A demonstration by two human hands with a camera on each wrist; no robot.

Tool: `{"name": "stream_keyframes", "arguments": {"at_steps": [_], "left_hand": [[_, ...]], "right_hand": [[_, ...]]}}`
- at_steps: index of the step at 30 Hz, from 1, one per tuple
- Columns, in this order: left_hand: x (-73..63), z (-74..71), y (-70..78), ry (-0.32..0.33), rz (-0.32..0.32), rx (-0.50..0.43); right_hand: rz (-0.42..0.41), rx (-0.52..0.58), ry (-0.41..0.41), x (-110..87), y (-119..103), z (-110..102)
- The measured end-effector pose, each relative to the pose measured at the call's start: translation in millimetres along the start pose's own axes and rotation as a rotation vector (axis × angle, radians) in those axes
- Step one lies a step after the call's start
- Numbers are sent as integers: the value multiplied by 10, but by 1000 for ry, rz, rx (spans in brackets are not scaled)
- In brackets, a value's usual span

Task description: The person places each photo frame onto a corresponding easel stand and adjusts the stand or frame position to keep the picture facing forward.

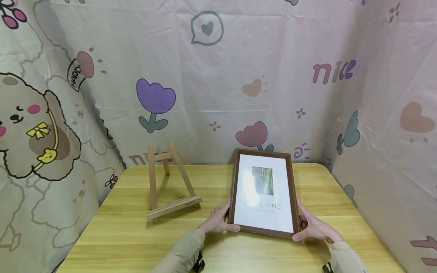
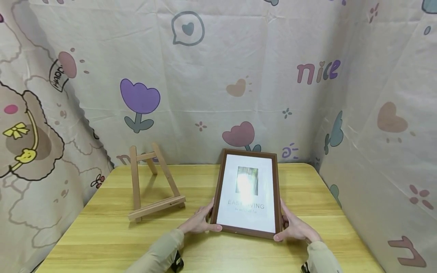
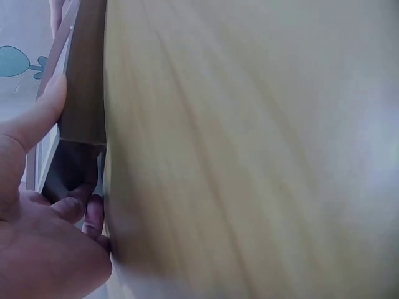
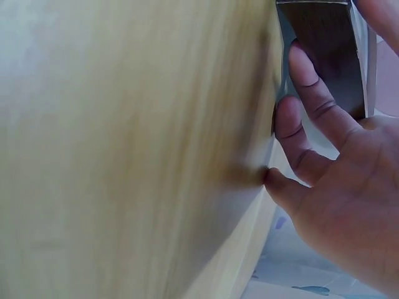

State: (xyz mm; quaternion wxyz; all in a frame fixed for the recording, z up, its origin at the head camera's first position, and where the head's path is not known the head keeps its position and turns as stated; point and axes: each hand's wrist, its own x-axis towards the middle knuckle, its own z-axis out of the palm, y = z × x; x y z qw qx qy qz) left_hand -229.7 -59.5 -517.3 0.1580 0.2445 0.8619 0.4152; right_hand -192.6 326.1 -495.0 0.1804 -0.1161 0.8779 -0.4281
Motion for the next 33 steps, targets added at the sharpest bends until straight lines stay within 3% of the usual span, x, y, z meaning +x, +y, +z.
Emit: {"name": "stream_keyframes", "arguments": {"at_steps": [12, 21, 28, 33], "left_hand": [[22, 46, 22, 95, 14, 1], [61, 68, 50, 161, 34, -69], [92, 81, 38, 191, 98, -132], [114, 91, 35, 219, 93, -171]], "right_hand": [[-27, -36, 68, 26, 22, 11], [-36, -46, 129, 43, 3, 25], [-24, 18, 148, 47, -11, 24], [-39, 70, 157, 95, -17, 26]]}}
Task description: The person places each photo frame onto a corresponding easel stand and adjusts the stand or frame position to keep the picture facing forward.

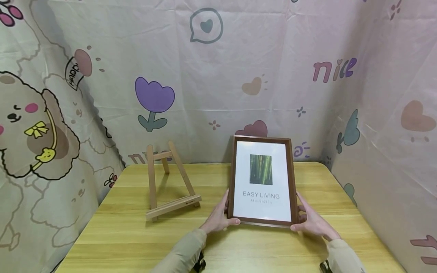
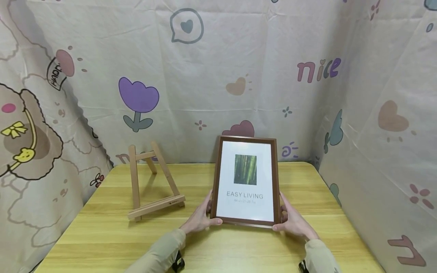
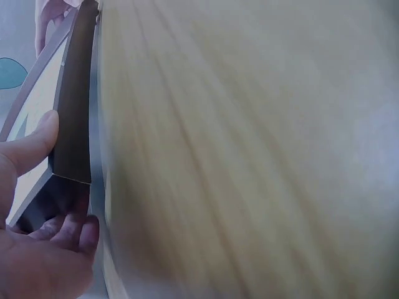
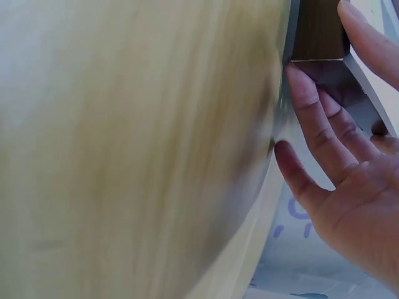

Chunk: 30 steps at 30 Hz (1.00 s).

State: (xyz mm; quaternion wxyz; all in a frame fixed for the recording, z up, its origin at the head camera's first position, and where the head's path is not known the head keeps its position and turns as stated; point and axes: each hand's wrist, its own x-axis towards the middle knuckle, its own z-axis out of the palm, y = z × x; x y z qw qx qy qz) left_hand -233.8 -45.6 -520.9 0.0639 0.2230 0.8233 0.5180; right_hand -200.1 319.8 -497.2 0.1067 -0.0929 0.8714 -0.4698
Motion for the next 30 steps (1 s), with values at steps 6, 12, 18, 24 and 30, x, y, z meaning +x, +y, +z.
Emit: {"name": "stream_keyframes", "arguments": {"at_steps": [6, 12, 18, 24, 30], "left_hand": [[-3, 2, -3, 28, -13, -15], [2, -5, -7, 44, 8, -27], [0, -19, -10, 46, 26, -57], [5, -29, -10, 72, 32, -46], [-12, -55, -2, 102, 46, -42]], "right_hand": [[-26, 17, 12, 44, -21, 7], [-28, -16, 58, 51, -50, 35], [-42, -55, 85, 61, -57, 59], [-65, -60, 104, 75, -71, 76], [-137, -18, 155, 115, -90, 104]]}}
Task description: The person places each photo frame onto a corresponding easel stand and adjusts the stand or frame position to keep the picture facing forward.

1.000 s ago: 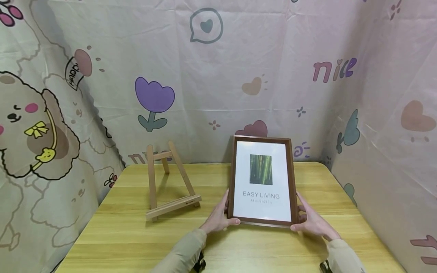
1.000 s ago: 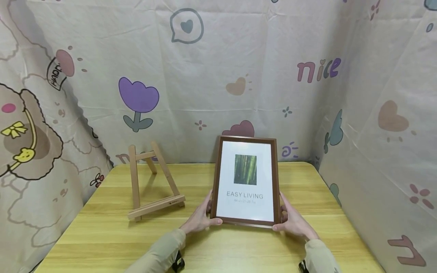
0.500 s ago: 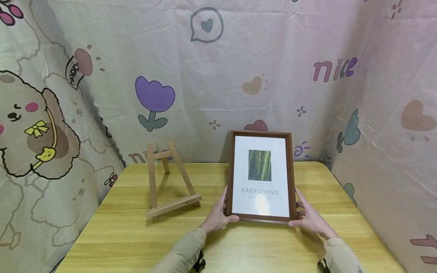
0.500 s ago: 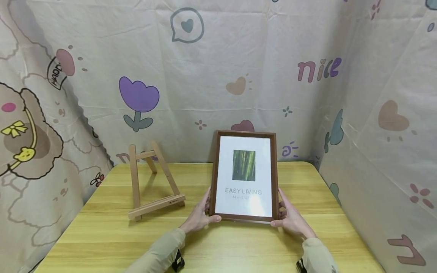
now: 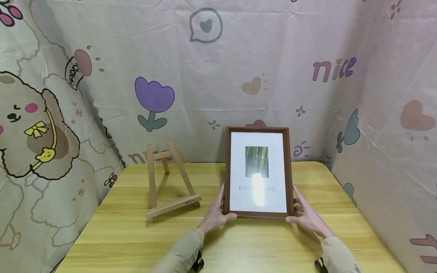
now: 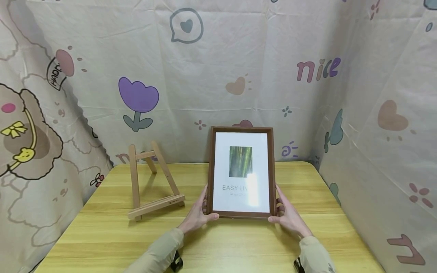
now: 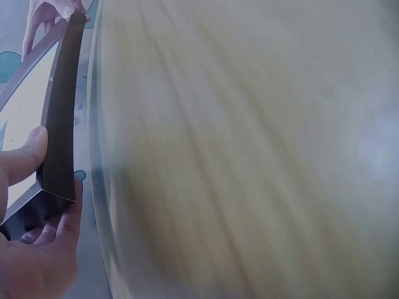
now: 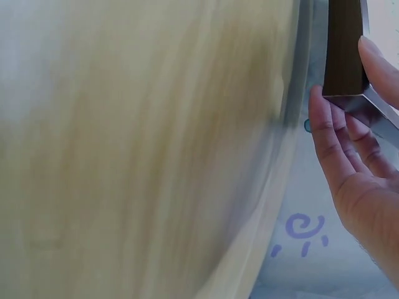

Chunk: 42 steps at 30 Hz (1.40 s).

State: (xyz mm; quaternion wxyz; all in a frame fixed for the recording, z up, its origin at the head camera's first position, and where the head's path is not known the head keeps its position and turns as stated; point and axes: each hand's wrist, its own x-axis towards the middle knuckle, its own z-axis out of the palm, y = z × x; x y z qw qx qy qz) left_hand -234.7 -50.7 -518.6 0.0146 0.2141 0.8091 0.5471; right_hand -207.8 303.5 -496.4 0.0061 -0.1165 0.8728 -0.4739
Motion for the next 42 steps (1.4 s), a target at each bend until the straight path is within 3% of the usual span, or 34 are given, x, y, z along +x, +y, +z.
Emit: {"name": "stream_keyframes", "arguments": {"at_steps": [12, 26, 42], "left_hand": [[-39, -119, 23, 43, -21, 8], [-99, -296, 67, 110, -3, -37], [-184, -520, 127, 164, 3, -37]], "right_hand": [[-59, 113, 33, 77, -15, 69], [-258, 279, 31, 242, -37, 182], [-213, 360, 16, 398, -196, 327]]}}
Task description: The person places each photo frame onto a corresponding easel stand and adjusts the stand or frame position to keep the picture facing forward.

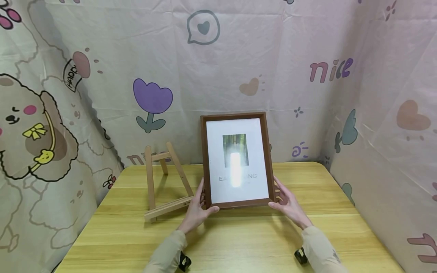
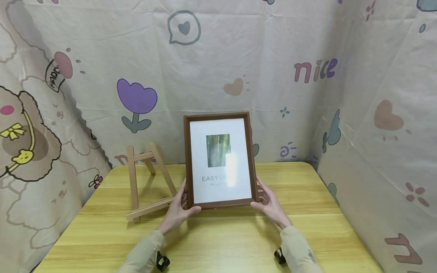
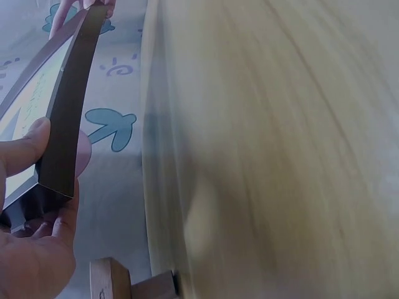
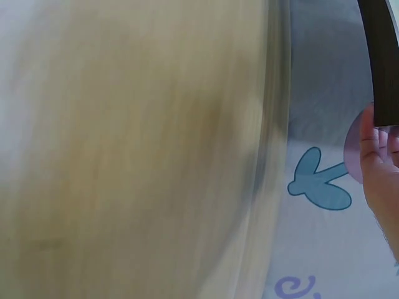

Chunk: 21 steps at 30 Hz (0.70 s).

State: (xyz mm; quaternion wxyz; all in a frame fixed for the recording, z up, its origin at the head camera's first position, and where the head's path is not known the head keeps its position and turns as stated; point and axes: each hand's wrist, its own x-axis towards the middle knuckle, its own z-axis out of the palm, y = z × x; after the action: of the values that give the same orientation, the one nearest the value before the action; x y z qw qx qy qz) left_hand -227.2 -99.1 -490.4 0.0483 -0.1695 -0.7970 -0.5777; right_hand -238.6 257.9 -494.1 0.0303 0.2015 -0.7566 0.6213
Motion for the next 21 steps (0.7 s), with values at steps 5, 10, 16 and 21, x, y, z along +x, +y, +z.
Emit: {"name": "stream_keyframes", "arguments": {"at_steps": [5, 10, 16, 21], "left_hand": [[-28, -77, 15, 23, -12, 13], [-49, -154, 17, 39, -20, 22], [-84, -245, 14, 52, -24, 35], [-102, -319, 24, 63, -17, 41]], "right_hand": [[15, 24, -19, 73, -17, 66], [22, 40, -32, 145, -22, 132], [35, 55, -51, 223, -59, 218], [24, 70, -65, 283, -91, 285]]}}
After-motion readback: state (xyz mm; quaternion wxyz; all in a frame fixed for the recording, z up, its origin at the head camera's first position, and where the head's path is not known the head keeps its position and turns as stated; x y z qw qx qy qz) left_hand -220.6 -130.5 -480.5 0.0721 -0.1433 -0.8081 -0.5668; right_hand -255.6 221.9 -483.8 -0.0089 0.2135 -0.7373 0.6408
